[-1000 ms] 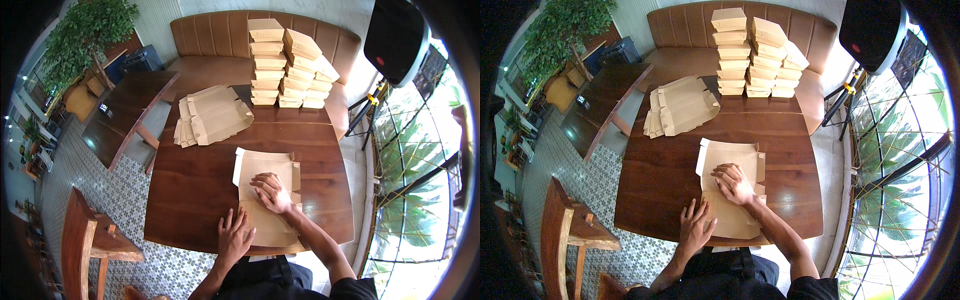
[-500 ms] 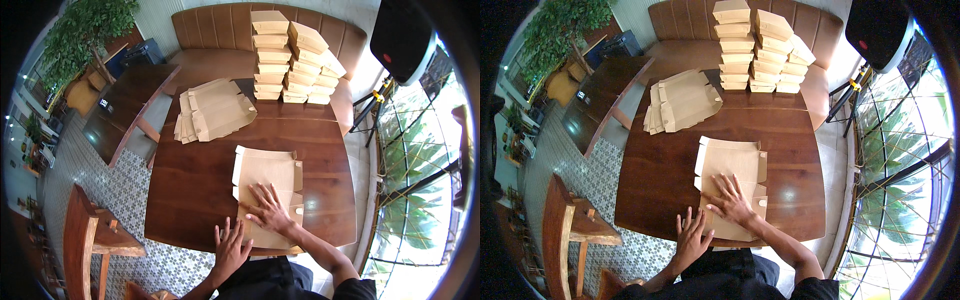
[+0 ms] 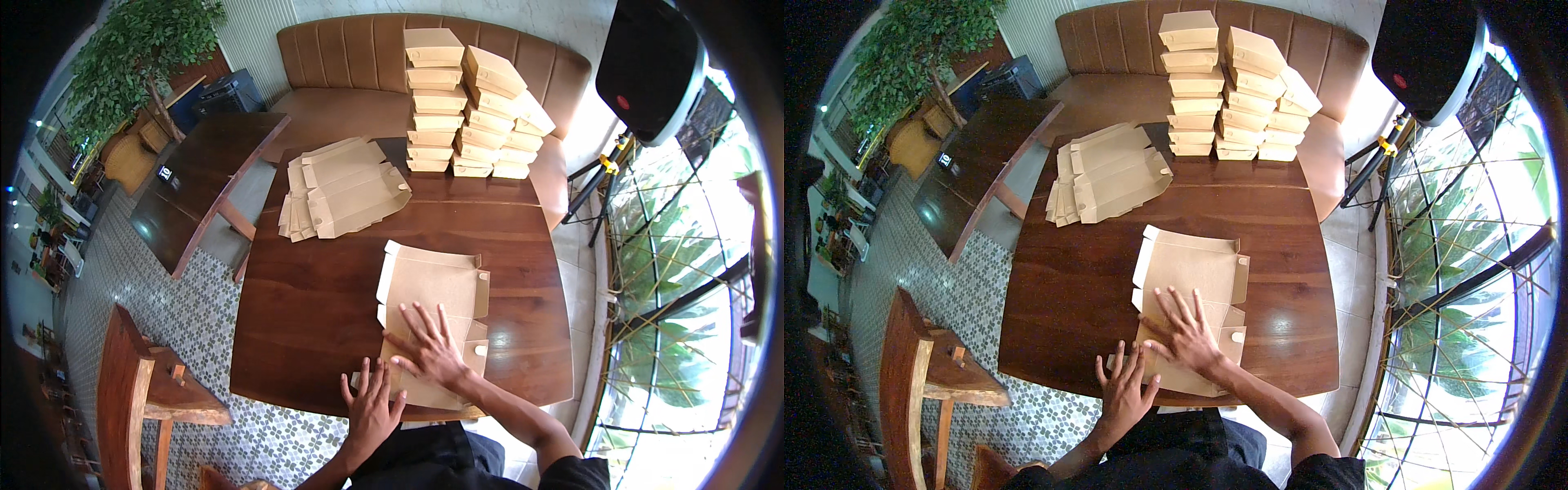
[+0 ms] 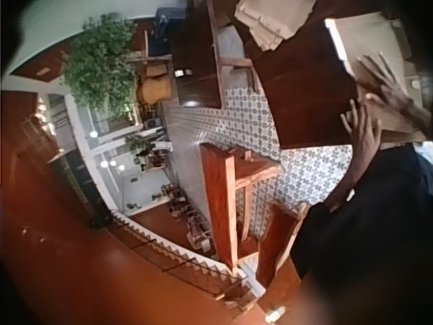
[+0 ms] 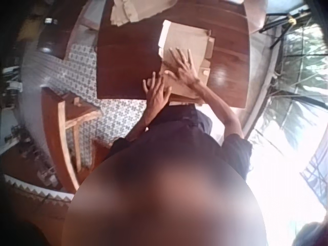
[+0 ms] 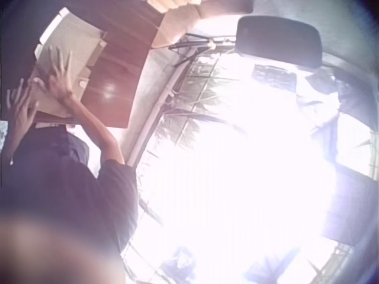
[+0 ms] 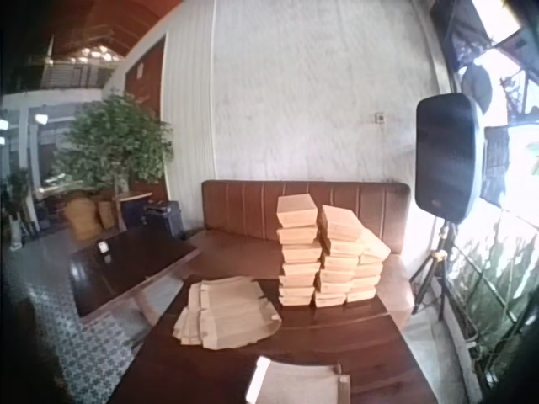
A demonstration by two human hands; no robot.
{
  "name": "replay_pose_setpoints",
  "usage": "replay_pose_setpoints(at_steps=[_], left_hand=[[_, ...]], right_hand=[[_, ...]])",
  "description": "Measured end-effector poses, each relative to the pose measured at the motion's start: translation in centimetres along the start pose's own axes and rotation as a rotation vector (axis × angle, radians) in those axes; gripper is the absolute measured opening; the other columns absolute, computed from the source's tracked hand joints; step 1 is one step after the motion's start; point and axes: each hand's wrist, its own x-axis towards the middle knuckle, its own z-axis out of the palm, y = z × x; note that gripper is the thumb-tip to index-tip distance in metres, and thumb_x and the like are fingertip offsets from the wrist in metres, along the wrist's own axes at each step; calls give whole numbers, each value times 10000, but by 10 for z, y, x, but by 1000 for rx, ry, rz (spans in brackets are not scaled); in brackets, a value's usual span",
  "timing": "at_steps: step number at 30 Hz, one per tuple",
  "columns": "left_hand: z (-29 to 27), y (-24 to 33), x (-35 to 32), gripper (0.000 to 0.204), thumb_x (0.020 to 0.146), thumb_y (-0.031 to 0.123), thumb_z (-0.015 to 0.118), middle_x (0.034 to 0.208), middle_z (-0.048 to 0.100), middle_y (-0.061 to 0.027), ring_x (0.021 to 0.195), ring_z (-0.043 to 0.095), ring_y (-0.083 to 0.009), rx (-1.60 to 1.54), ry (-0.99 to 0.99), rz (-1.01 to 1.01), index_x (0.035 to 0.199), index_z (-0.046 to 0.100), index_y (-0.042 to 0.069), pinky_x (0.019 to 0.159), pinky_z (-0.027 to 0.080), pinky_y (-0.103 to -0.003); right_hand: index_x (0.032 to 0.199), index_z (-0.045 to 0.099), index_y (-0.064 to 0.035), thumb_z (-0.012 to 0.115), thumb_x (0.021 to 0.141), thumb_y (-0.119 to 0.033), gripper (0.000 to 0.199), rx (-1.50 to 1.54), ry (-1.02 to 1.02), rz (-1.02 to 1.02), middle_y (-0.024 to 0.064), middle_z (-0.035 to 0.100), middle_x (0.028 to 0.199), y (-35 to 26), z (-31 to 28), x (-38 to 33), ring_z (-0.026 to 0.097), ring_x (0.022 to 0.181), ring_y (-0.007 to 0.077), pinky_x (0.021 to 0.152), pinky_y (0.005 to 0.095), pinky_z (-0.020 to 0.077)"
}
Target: The person assembles flat cardboard boxes by folding the side flaps, inserting tabs into slots, and closing the top flaps. The person repeats this process for multiple boxes, stacking the completed boxes on the table.
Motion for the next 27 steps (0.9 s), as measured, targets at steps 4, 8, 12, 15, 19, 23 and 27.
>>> replay_pose_setpoints(at_steps=[4, 8, 12, 15, 19, 23, 27], left_hand=[[-4, -1, 2, 650, 1103, 487, 529, 1647, 513, -159, 1595, 351, -399, -17, -1, -12, 1562, 543, 28, 1243, 86, -752], [-13, -10, 11, 561, 1080, 449, 572, 1595, 577, -127, 1580, 388, -375, -125, -54, -70, 1463, 643, 45, 1245, 92, -742], [-22, -33, 5, 470, 1043, 331, 659, 1444, 640, -180, 1489, 452, -446, -114, 371, -277, 1384, 658, 7, 1217, 312, -645], [-18, -33, -16, 531, 1026, 276, 691, 1509, 565, -247, 1519, 368, -523, -172, 289, -255, 1443, 598, -39, 1242, 317, -623], [-5, -12, -33, 523, 1027, 281, 685, 1538, 553, -253, 1525, 360, -541, -490, 258, -123, 1463, 623, 0, 1245, 313, -631], [7, 9, -34, 549, 1010, 328, 690, 1616, 496, -212, 1517, 376, -521, -233, 143, -2, 1467, 640, 26, 1218, 342, -640], [13, 13, -37, 533, 994, 337, 710, 1629, 478, -203, 1435, 433, -508, -181, 163, -31, 1433, 662, 40, 1196, 366, -639]], right_hand=[[1544, 603, -402, 387, 1084, -696, 587, 38, -8, -24, 112, 168, 1813, 3, -2, 2, 153, 1662, 365, 1329, 666, 49], [1521, 646, -341, 513, 1061, -651, 570, 179, -37, -260, 157, 226, 1793, 15, -5, 4, 235, 1636, 395, 1331, 621, 135], [1599, 552, -298, 562, 1048, -634, 645, 212, -5, -162, 204, 270, 1763, 13, -6, 3, 282, 1611, 407, 1333, 588, 172], [1696, 371, -309, 505, 1066, -661, 734, 252, 2, -74, 203, 257, 1761, 12, -8, 5, 247, 1630, 387, 1348, 587, 137], [1645, 469, -204, 558, 1088, -516, 645, 298, 40, -143, 201, 377, 1700, 14, -12, 5, 347, 1577, 389, 1329, 582, 216], [1455, 673, -166, 673, 1037, -301, 439, 595, 261, -144, 137, 595, 1522, 15, -20, -2, 496, 1473, 374, 1268, 594, 345], [1450, 680, -192, 654, 1057, -340, 421, 431, 200, -356, 45, 587, 1564, 7, -31, -17, 443, 1527, 319, 1292, 612, 298]])
